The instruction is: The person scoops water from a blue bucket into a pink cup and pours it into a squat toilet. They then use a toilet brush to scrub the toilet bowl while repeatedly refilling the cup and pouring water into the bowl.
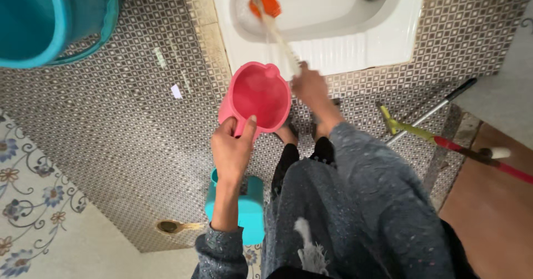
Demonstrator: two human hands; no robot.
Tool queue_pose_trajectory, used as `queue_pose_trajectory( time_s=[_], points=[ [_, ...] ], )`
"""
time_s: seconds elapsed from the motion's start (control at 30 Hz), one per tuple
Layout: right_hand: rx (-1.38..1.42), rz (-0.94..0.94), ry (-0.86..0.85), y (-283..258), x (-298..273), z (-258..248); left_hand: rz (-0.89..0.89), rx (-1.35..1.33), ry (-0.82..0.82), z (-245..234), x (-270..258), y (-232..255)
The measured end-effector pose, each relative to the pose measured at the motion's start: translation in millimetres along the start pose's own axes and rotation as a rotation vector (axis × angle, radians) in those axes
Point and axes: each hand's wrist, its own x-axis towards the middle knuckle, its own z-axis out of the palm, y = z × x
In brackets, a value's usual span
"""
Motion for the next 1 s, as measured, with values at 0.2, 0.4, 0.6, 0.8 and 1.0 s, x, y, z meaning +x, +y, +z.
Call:
queue_pose_trajectory(
  time_s=[0.2, 0.4, 0.6, 0.8, 1.0],
  points=[
    [0.039, 0.185, 0.214, 59, 58, -36, 0.168, 0.179, 0.012, 19, 3, 6],
    [-0.112, -0.066, -0.018, 36, 10, -2, 0.132, 0.139, -0.032, 36, 5, 18],
    [0.042, 0.219, 0.126, 40, 38, -49, 0.179, 0.271, -0.027, 44, 7, 33],
    [-0.041, 0.009, -0.020, 62, 28, -10, 0.199, 0.379, 0.013, 61, 18, 53],
    [0.040, 0.138, 0.276, 136, 110, -21, 0.219, 0.356, -0.025, 55, 13, 70]
  ],
)
